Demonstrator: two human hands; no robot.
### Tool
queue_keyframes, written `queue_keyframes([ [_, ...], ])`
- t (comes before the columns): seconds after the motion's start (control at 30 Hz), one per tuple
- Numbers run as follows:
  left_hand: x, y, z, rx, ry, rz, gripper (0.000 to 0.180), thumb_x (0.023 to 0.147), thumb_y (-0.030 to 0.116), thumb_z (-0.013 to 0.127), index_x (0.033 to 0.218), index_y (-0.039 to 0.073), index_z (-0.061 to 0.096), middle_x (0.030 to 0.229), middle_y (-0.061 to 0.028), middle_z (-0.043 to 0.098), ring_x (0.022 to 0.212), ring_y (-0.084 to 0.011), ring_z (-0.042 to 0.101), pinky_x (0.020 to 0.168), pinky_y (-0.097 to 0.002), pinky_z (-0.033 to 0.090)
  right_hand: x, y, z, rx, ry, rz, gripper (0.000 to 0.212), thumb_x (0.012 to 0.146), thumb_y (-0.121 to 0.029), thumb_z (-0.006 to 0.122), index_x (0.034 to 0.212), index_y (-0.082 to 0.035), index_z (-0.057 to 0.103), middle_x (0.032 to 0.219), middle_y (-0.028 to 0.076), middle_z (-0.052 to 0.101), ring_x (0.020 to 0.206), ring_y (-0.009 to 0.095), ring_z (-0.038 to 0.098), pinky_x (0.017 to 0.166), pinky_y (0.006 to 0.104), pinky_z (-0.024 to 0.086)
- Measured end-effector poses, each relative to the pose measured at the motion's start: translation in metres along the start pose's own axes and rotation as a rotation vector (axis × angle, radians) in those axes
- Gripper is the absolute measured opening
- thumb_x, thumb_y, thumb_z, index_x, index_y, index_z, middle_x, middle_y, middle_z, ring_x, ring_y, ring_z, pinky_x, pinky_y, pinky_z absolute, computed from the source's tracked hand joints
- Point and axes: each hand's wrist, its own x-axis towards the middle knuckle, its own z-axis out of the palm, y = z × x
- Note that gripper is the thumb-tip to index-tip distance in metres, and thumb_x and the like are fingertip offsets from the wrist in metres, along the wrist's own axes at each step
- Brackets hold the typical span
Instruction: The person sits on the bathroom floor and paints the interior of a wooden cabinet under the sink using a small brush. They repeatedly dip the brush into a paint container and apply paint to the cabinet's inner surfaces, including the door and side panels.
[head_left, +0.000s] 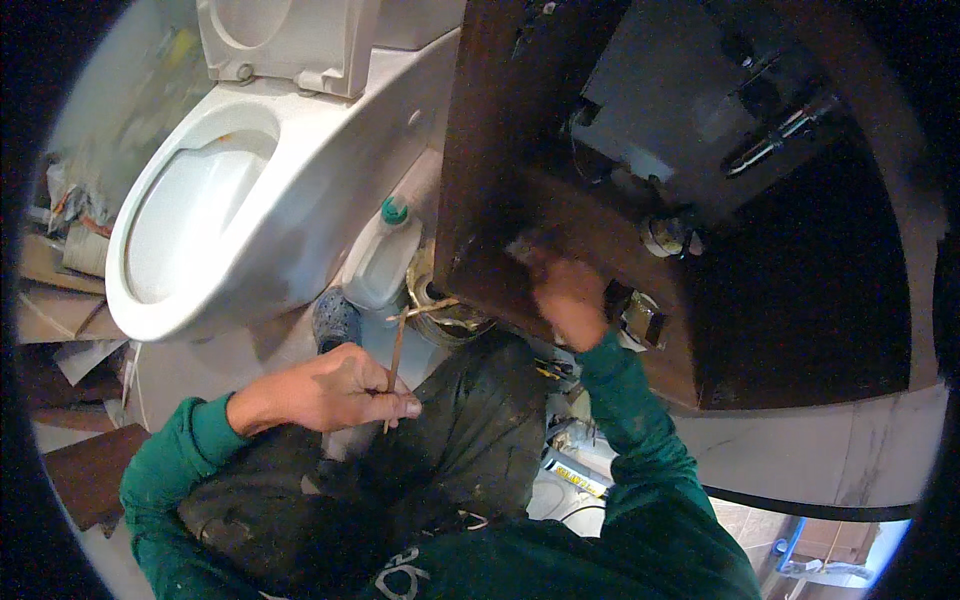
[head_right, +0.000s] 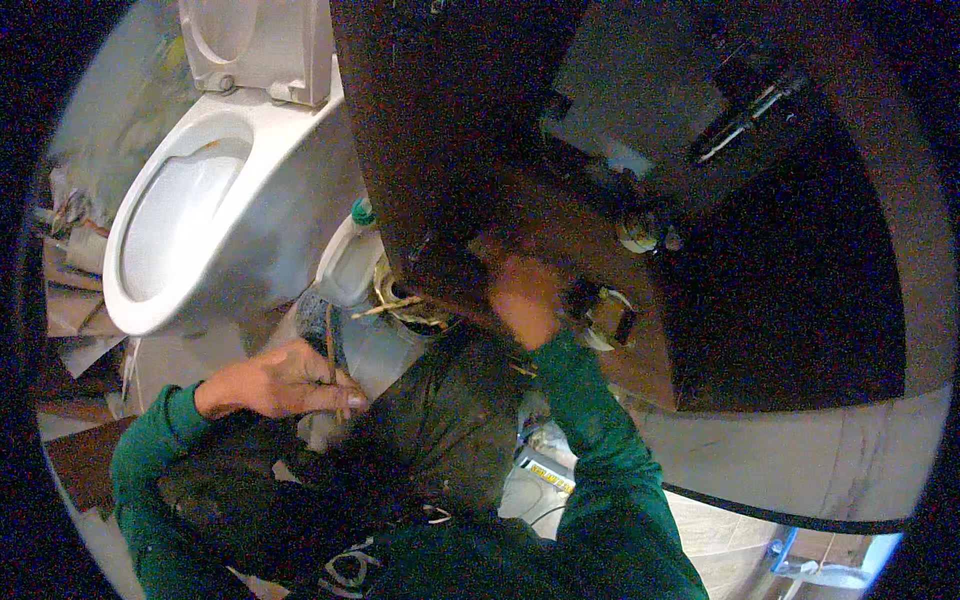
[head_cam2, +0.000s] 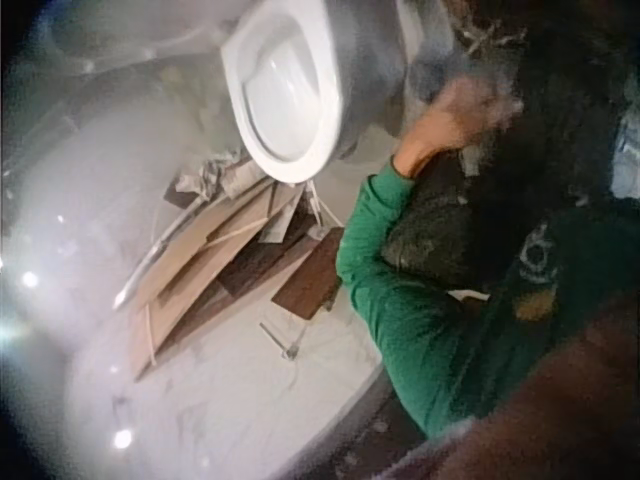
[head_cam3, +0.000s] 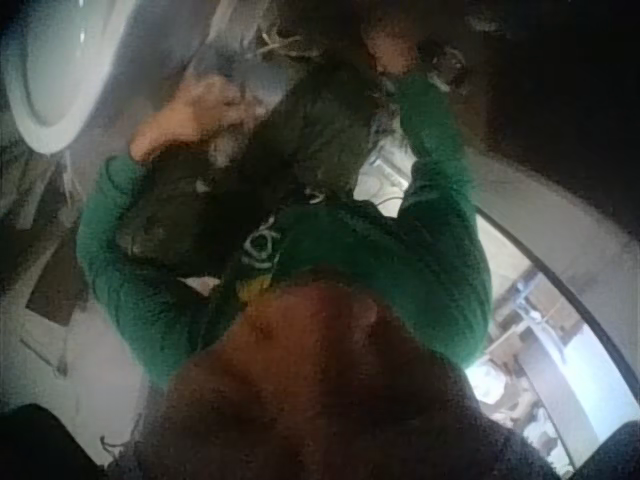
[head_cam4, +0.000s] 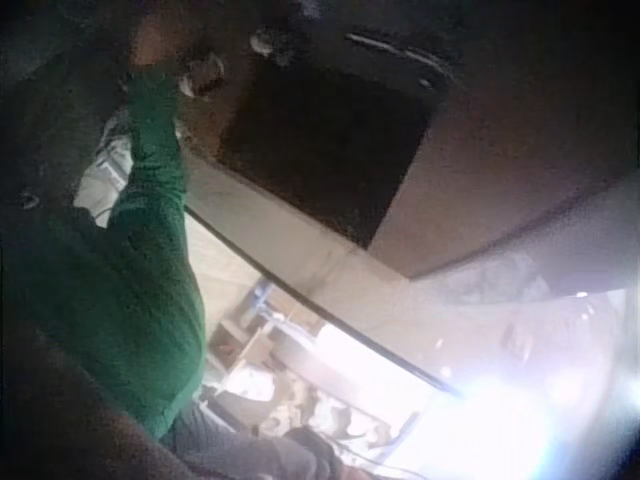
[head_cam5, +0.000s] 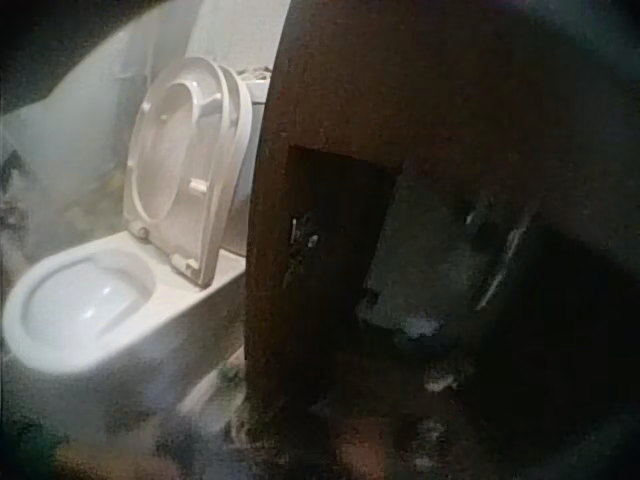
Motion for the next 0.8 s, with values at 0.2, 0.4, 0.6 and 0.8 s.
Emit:
queue_keyframes([
  [0.2, -0.002, -0.01, -0.005, -0.057, -0.013, 0.035, 0.041, 0.099, 0.035, 0.062, 0.091, -0.005, 0.071, 0.069, -0.0125, 0.066, 0.063, -0.0133, 0.062, 0.058, -0.0324, 0.048, 0.055, 0.015, 0.057, -0.14, 0.005, 0.214, 0.035, 0.085, -0.021, 0.059, 0.118, -0.015, 0.069, 0.125, 0.027, 0.062, 0.087, 0.038, 0.072, 0.073, 0.0479, 0.059],
  [0.4, -0.005, -0.016, -0.005, -0.067, -0.009, 0.056, 0.04, 0.099, 0.034, 0.062, 0.092, -0.004, 0.071, 0.068, -0.0107, 0.065, 0.062, -0.0128, 0.06, 0.058, -0.0325, 0.048, 0.185, 0.07, 0.087, -0.126, 0.017, 0.282, 0.025, 0.093, -0.028, 0.056, 0.105, -0.014, 0.072, 0.126, 0.024, 0.063, 0.082, 0.034, 0.072, 0.065, 0.0446, 0.059],
  [0.6, -0.009, -0.022, -0.012, -0.057, 0.019, -0.077, 0.039, 0.099, 0.033, 0.062, 0.088, -0.003, 0.071, 0.065, -0.0095, 0.063, 0.062, -0.013, 0.058, 0.058, -0.0327, 0.048, 0.232, 0.084, 0.105, 0.228, 0.529, 0.369, 0.039, 0.092, -0.034, 0.057, 0.116, -0.006, 0.067, 0.116, 0.02, 0.068, 0.105, 0.039, 0.067, 0.089, 0.0492, 0.054],
  [0.8, -0.009, -0.038, -0.014, -0.067, 0.038, -0.053, 0.036, 0.099, 0.031, 0.064, 0.088, -0.003, 0.072, 0.067, -0.0108, 0.065, 0.063, -0.0126, 0.06, 0.058, -0.0332, 0.047, 0.267, 0.112, 0.098, 0.101, 0.25, 0.484, 0.038, 0.093, -0.038, 0.054, 0.113, -0.009, 0.069, 0.117, 0.022, 0.066, 0.104, 0.042, 0.067, 0.089, 0.0485, 0.055],
])
